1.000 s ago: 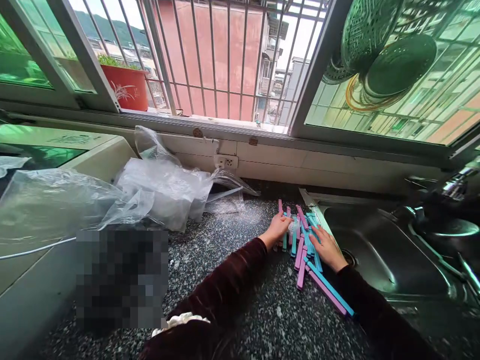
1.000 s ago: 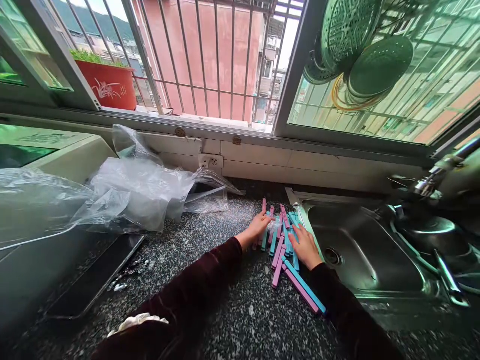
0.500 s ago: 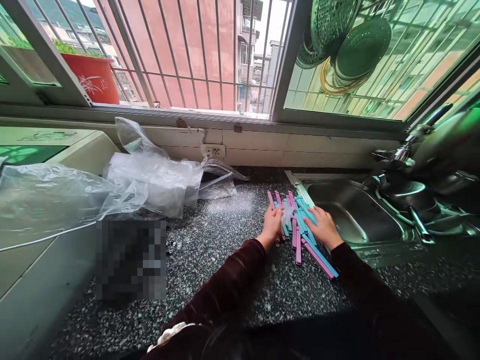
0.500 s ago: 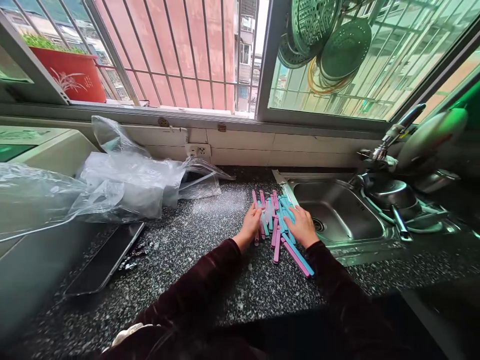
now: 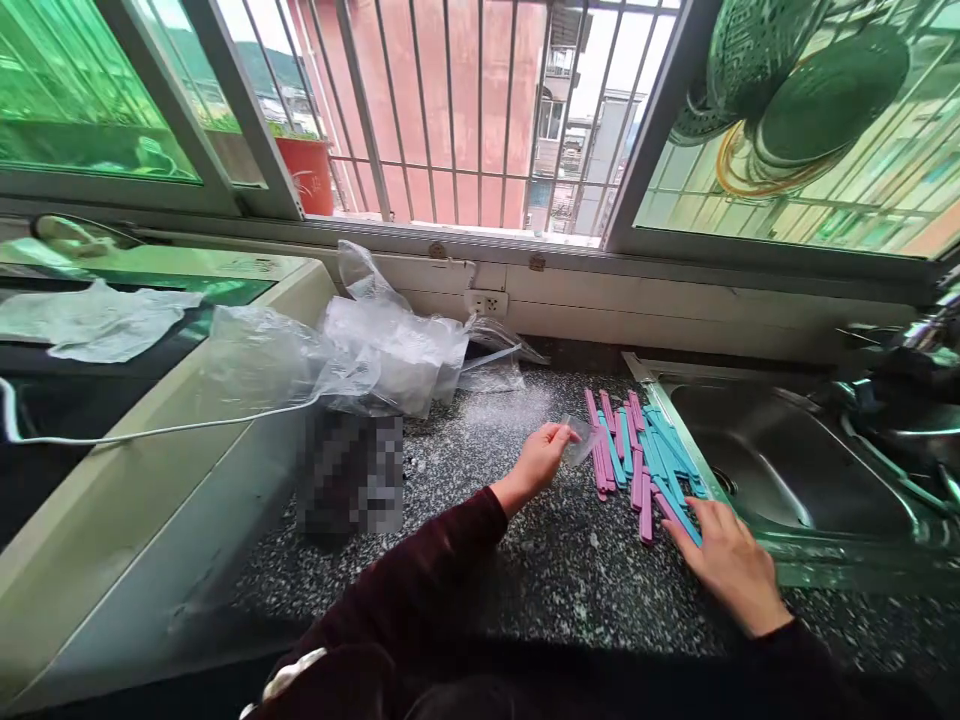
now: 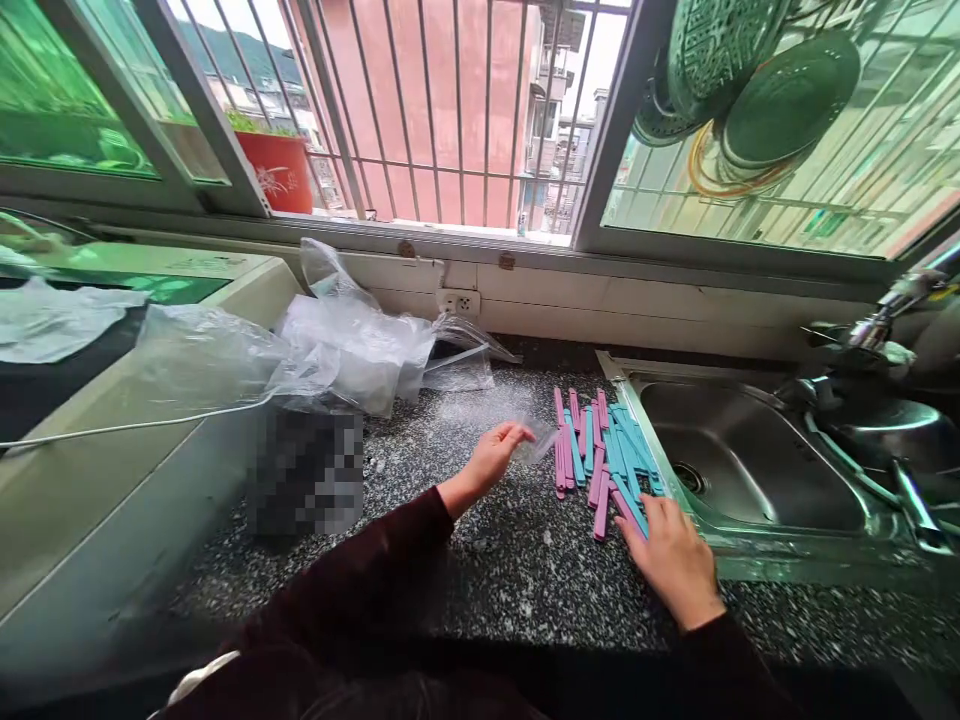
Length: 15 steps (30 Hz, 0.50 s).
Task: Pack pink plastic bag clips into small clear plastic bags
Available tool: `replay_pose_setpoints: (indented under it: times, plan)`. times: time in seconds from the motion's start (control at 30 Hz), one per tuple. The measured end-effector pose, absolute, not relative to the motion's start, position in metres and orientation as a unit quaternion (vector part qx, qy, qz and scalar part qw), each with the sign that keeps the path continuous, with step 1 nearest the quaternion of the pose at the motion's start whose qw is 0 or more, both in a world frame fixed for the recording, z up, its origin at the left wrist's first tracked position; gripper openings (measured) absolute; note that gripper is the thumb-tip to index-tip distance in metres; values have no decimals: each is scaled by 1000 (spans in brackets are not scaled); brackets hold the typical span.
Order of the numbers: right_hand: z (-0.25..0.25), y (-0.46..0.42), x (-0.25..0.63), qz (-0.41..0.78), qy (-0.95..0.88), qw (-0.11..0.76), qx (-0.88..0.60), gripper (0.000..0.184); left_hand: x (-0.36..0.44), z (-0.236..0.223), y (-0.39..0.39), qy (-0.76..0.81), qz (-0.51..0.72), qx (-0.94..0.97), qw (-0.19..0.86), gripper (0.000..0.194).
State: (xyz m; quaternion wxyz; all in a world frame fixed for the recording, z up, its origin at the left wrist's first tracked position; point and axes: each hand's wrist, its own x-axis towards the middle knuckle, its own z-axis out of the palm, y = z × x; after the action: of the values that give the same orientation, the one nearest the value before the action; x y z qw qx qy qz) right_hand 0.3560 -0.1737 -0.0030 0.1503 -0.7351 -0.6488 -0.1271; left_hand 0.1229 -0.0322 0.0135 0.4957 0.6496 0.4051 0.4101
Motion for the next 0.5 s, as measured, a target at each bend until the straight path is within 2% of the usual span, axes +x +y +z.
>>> replay_pose_setpoints:
  times: [0.1, 0.3, 0.4, 0.5]
  plan:
    - [27, -158, 331, -91, -688, 224, -684, 41, 71, 31, -38, 390, 385, 709, 444, 32]
    - [61, -106, 238, 98, -763, 349, -536, 31, 10, 54, -55, 365, 307, 779, 407, 35]
    - [60, -87, 205, 193, -778, 365, -474, 30, 0, 54, -62, 360, 302, 791, 392, 37]
    - [50, -77, 190, 274, -771, 343, -461, 33, -6, 48, -62, 368, 320, 781, 391, 39]
